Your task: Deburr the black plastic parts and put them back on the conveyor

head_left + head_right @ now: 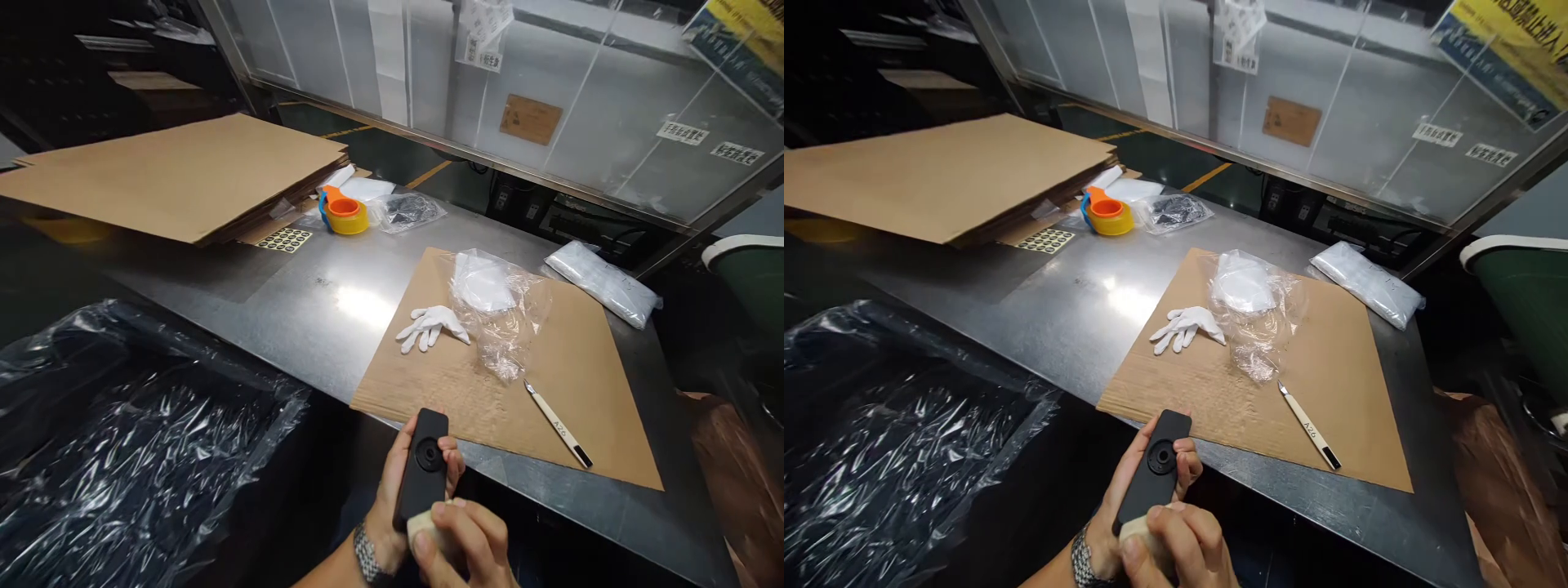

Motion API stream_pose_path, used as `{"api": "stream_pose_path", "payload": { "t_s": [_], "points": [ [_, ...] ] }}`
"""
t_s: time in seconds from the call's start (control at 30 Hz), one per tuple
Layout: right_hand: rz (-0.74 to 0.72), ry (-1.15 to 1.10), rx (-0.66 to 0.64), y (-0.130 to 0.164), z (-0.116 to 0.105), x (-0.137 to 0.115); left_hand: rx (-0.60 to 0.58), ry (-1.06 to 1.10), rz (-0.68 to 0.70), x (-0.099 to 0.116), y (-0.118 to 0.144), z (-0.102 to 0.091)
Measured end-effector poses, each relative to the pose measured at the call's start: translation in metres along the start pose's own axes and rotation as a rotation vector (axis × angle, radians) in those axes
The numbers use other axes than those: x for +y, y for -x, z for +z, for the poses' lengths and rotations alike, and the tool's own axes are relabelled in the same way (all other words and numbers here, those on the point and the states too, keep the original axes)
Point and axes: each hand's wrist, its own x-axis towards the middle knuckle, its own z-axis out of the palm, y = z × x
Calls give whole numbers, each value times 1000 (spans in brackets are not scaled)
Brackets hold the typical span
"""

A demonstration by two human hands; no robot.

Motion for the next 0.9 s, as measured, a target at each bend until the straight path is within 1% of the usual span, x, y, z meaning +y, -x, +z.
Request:
{"api": "stream_pose_path", "payload": {
  "t_s": [0.07,0.13,0.17,0.27,0.37,0.43,0.5,0.63,0.7,0.73,0.8,0.87,0.9],
  "points": [
    [-94,27,15,-1,-4,22,23,20,95,5,3,3],
    [-105,54,-6,-6,-8,50,10,-18,192,8,5,6],
    [-66,87,-16,-10,-10,66,-5,-58,207,9,6,8],
    [104,205,-52,-24,-10,106,-46,-211,193,8,8,12],
    [169,269,-85,-40,-5,131,-44,-340,197,5,9,16],
    [181,291,-88,-48,-2,138,-36,-382,216,3,10,17],
    [197,314,-74,-55,0,137,-27,-406,244,1,11,17],
    [210,304,-53,-64,-2,121,22,-489,389,-4,10,17],
    [216,271,-58,-67,-6,113,38,-523,436,-5,10,17],
    [223,247,-63,-68,-9,110,54,-529,435,-4,9,17],
    [256,226,-82,-67,-15,110,100,-507,383,-1,9,15],
    [314,298,-104,-62,-21,117,127,-419,287,4,8,13],
    [350,359,-113,-59,-23,123,119,-353,245,6,7,12]
  ]
}}
